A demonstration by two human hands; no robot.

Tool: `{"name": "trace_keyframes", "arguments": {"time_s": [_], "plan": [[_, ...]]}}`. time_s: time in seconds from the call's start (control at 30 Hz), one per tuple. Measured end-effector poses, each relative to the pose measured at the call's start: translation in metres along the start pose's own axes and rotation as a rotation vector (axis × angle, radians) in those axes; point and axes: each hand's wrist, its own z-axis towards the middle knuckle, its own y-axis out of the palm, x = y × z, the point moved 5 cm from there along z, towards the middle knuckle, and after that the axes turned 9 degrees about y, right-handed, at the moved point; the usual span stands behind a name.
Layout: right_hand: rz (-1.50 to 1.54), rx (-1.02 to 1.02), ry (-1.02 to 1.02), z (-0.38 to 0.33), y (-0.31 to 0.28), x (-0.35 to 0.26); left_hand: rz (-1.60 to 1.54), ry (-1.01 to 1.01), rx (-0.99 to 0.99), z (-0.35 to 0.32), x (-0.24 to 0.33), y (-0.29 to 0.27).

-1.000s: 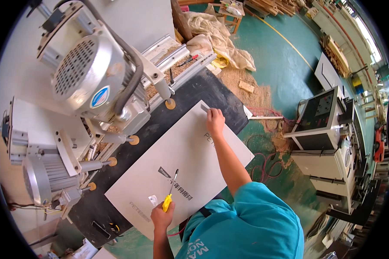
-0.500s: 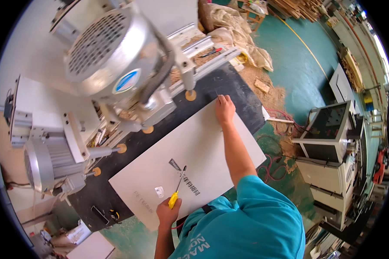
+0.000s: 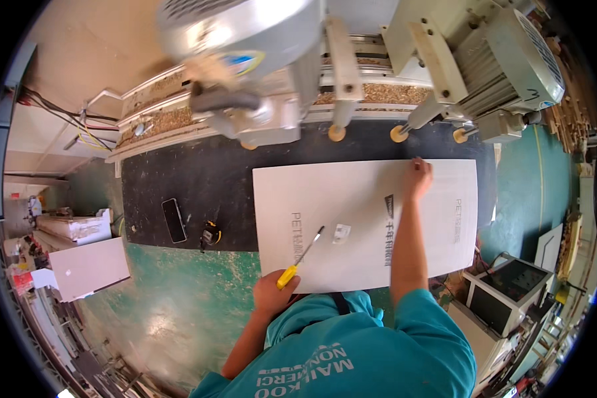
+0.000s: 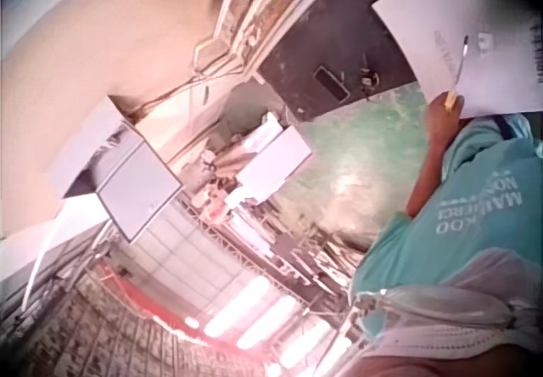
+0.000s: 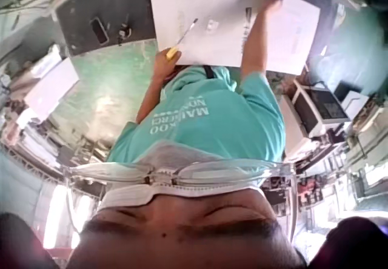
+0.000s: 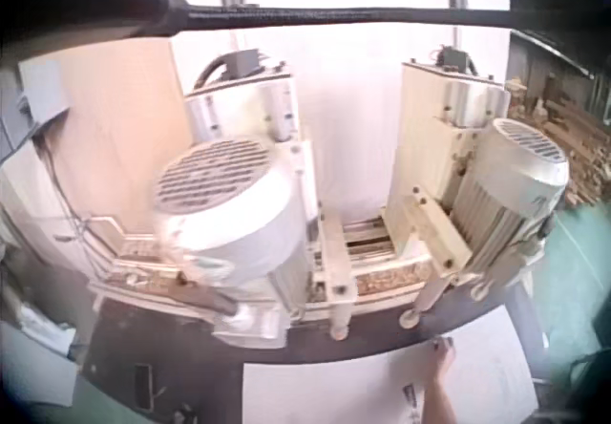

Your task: The person measures and marks wood panels using a tape measure and a marker, then uses a multi-spindle boring machine to drill holes into the panels, handling each panel one at a time and stacking them on a table.

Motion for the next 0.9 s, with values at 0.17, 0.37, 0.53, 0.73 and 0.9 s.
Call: {"name": "trace_keyframes", "arguments": {"time_s": [0.17,0.37,0.53,0.73,0.9], "plan": [[0.017,-0.186,-0.163,-0.183,0.076,-0.141,-0.135,-0.042,0.143,-0.026,-0.121,-0.07],[0.155,-0.595,-0.551,-0.398,0.16,-0.321,-0.183,-0.093,0.318,-0.053,-0.212,-0.134],[0.15,-0.329,-0.318,-0.325,0.12,-0.289,-0.378,-0.152,0.462,-0.075,-0.232,-0.162],[0.388,-0.556,-0.77,-0.303,0.129,-0.262,-0.316,-0.169,0.409,-0.073,-0.244,-0.141],[0.37,-0.461,-0.735,-0.278,0.134,-0.263,-0.264,-0.159,0.476,-0.09,-0.207,-0.134]]}}
